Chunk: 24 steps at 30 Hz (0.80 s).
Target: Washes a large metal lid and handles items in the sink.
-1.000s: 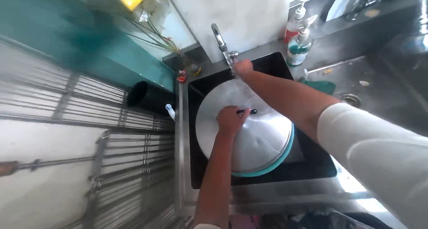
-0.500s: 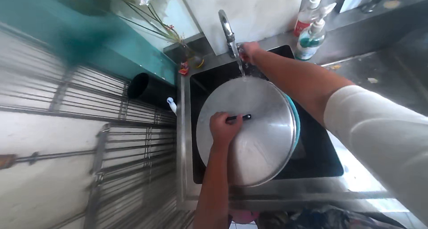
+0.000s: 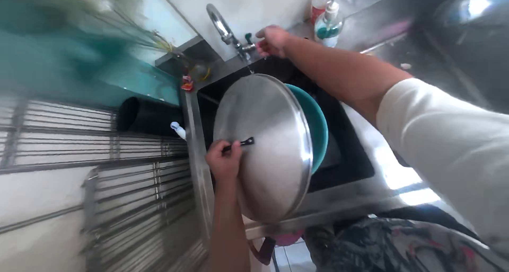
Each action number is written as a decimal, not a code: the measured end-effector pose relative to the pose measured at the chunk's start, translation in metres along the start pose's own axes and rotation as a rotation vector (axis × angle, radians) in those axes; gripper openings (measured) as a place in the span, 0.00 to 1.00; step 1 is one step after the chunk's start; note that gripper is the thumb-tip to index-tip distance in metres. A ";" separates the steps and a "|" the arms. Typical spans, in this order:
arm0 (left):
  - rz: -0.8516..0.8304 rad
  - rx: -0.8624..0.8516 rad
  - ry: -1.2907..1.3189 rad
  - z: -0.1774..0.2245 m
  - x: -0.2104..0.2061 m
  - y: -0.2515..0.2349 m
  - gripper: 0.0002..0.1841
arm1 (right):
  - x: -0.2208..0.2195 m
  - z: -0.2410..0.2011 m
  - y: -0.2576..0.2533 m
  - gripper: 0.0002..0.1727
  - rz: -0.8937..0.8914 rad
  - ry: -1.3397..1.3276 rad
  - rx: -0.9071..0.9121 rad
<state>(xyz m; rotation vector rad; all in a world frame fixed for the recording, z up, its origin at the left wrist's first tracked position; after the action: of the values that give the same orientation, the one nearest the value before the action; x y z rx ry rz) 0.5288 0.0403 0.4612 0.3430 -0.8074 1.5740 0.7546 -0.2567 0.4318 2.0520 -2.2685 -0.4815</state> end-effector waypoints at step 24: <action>0.396 0.372 0.373 0.109 0.025 0.057 0.15 | 0.321 0.044 0.296 0.15 0.043 0.381 0.133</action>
<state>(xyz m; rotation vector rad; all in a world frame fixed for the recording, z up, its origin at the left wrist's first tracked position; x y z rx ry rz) 0.4443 -0.0127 0.5377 0.1483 -0.2975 2.0880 0.4203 -0.5396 0.4107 1.9403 -2.1556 0.0640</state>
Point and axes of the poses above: each hand's wrist, its own y-axis away from the middle knuckle, its own x-axis out of the back of the hand, z = x × y, the point moved 5 cm from there along -y, towards the middle knuckle, and after that the axes turned 10 degrees about x, right-handed, at the moved point
